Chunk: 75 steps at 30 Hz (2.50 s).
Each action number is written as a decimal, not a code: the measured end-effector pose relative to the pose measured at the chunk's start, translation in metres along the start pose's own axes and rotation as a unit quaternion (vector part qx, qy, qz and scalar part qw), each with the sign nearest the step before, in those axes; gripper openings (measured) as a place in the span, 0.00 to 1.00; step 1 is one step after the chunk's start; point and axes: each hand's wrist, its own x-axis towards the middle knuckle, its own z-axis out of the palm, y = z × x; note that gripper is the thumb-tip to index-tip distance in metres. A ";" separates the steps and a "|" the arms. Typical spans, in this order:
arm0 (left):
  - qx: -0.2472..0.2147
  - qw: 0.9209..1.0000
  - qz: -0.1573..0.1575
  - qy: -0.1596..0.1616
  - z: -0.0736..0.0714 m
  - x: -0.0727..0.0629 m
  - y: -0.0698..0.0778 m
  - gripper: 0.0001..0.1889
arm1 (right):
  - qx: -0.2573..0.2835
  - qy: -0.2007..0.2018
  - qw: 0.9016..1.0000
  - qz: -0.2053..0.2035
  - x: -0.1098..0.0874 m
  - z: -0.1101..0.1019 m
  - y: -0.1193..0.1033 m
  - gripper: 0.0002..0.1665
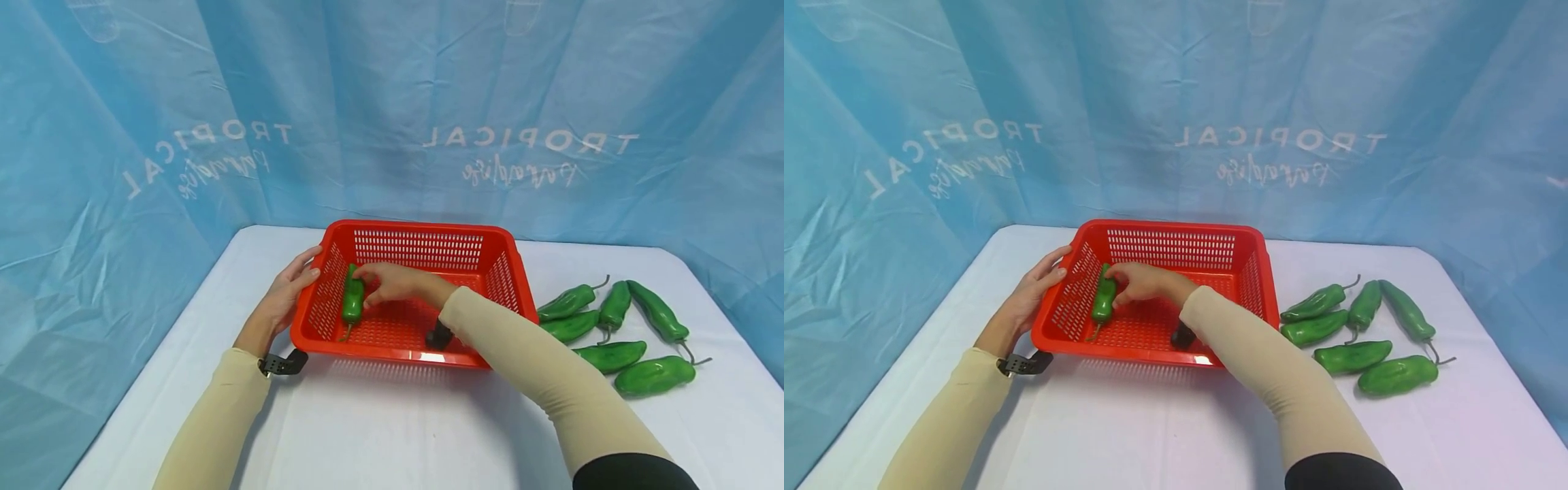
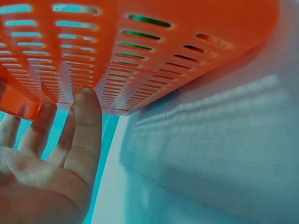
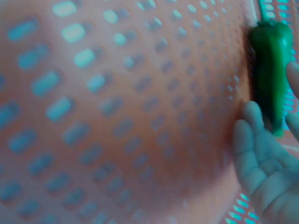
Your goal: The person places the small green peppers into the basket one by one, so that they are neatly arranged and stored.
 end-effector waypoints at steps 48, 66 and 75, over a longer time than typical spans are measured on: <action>0.011 1.000 -0.003 0.012 -0.008 0.007 -0.011 0.31 | -0.129 0.156 0.977 0.062 -0.238 -0.155 0.022 0.30; 0.021 1.000 0.002 0.014 -0.012 0.004 -0.002 0.31 | -0.146 0.195 0.957 0.160 -0.310 -0.146 0.126 0.33; 0.013 1.000 0.002 0.014 -0.010 0.004 -0.005 0.30 | -0.134 0.208 0.957 0.152 -0.328 -0.128 0.162 0.31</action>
